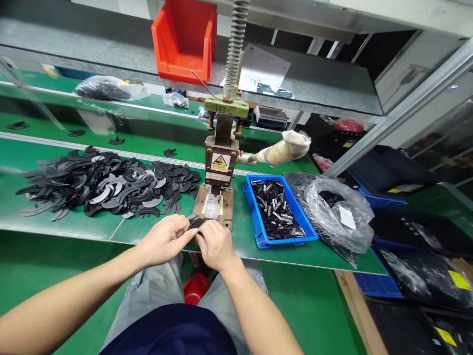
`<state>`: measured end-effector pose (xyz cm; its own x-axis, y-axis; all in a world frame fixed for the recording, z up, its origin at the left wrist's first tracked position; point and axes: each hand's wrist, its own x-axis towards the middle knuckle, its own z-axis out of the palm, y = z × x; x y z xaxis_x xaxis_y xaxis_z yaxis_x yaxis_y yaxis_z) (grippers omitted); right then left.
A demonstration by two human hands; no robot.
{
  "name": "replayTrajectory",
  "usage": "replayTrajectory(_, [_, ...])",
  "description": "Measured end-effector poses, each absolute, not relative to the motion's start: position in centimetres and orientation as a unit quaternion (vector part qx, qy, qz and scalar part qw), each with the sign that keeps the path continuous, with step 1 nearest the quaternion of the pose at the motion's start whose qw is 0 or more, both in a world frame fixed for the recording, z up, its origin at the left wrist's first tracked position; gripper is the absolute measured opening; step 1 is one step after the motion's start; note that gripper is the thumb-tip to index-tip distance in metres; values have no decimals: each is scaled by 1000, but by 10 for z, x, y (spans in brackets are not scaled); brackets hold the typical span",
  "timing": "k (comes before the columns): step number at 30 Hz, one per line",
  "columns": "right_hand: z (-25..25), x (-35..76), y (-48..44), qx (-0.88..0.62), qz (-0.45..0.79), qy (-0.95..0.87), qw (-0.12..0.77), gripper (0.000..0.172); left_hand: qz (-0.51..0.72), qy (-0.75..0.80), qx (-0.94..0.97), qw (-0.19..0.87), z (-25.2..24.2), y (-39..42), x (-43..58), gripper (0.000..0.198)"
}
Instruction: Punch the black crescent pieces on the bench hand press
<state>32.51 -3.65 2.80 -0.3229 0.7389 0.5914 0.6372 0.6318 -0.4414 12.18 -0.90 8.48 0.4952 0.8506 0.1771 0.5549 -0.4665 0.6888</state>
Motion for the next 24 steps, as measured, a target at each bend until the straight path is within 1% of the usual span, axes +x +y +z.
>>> replayTrajectory(2, [31, 327, -37, -406, 68, -816, 406, 12, 262, 435, 797, 327, 84, -7, 121, 46])
replayTrajectory(6, [34, 331, -39, -358, 70, -822, 438, 12, 247, 449, 708, 486, 77, -2, 113, 48])
replayTrajectory(9, [35, 333, -42, -326, 66, -820, 466, 19, 295, 434, 645, 555, 73, -2, 108, 42])
replayTrajectory(10, [35, 333, -42, -314, 69, -819, 475, 23, 299, 418, 623, 590, 73, -3, 108, 43])
replayTrajectory(12, [36, 336, -41, -291, 79, -823, 481, 28, 262, 375, 580, 674, 74, -4, 108, 47])
replayTrajectory(14, [37, 343, -38, -303, 88, -822, 474, 32, 224, 350, 557, 719, 75, 1, 108, 47])
replayTrajectory(17, [32, 363, -31, -413, 84, -778, 467, 34, 267, 391, 552, 686, 70, 26, 105, 48])
replayTrajectory(21, [6, 399, -22, -556, 35, -701, 445, 31, 337, 472, 542, 609, 57, 100, 99, 51])
replayTrajectory(22, [-3, 405, -21, -573, 20, -692, 437, 30, 338, 492, 556, 579, 54, 124, 100, 49])
replayTrajectory(24, [-19, 414, -20, -592, -2, -683, 429, 29, 317, 542, 618, 474, 54, 174, 105, 38])
